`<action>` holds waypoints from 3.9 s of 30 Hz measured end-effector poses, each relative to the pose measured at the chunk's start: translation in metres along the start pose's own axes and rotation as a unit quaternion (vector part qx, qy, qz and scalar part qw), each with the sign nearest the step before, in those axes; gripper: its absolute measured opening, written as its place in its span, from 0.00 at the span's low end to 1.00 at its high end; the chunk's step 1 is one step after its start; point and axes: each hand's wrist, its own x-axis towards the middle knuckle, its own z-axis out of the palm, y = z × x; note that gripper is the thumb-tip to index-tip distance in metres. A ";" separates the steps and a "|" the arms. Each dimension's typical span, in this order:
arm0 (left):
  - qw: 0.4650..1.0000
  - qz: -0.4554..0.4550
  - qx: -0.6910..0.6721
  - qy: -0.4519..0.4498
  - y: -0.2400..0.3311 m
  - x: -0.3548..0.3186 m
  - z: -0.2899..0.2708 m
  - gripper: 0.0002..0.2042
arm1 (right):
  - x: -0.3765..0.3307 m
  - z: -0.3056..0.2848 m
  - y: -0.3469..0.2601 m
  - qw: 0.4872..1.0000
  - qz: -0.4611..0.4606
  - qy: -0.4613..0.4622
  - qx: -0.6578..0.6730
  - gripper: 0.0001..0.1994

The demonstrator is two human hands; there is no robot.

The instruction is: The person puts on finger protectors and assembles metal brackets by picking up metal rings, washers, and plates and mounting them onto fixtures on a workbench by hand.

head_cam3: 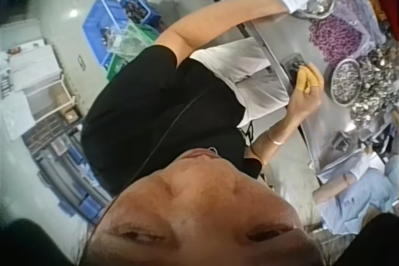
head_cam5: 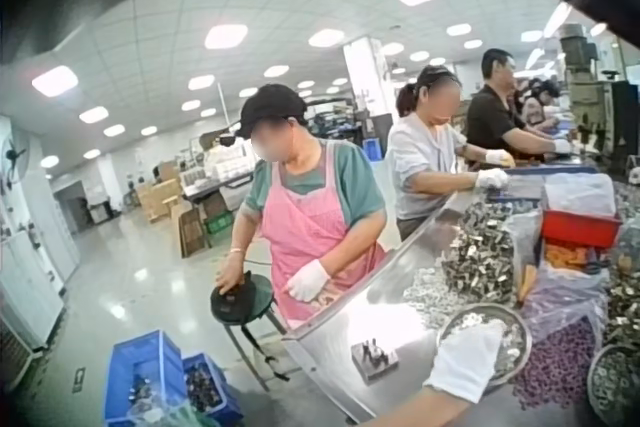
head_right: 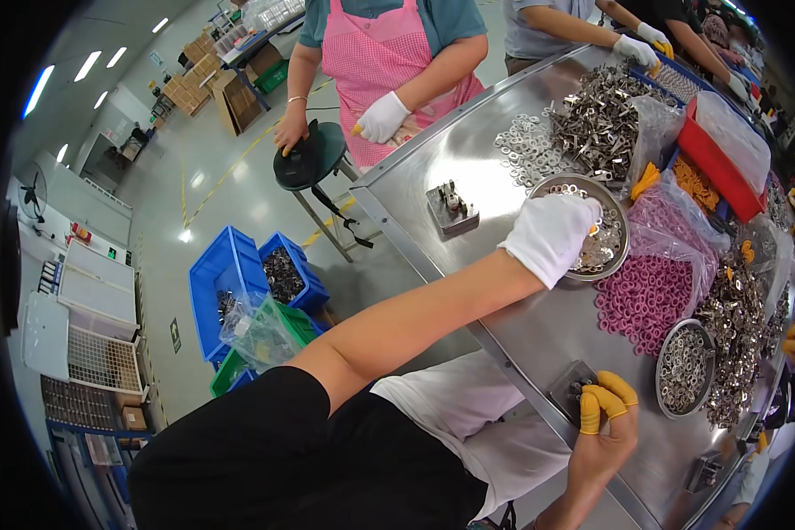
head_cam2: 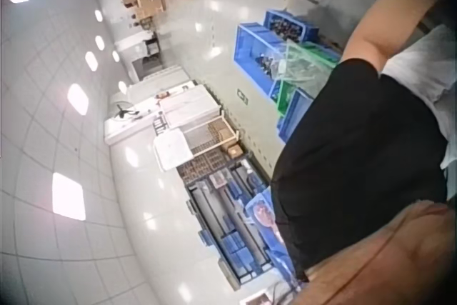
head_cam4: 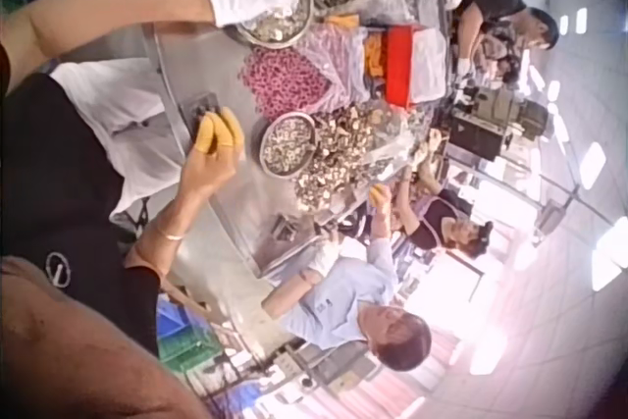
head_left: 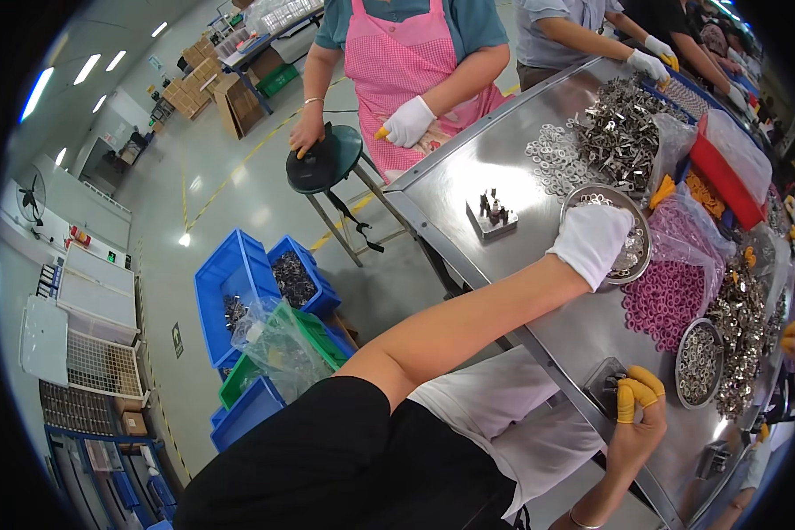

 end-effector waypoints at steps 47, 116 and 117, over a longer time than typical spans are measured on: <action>0.837 -0.060 -0.538 -0.073 0.028 -0.076 -0.042 0.12 | 0.008 -0.026 0.021 0.957 0.011 0.037 -0.287 0.08; 0.985 -0.039 -0.153 -0.071 -0.014 -0.044 -0.064 0.07 | -0.010 -0.027 0.017 0.957 -0.092 0.131 -0.240 0.17; 0.988 -0.015 -0.129 -0.080 -0.016 -0.035 -0.054 0.08 | -0.010 -0.041 0.022 0.927 -0.083 0.166 -0.326 0.16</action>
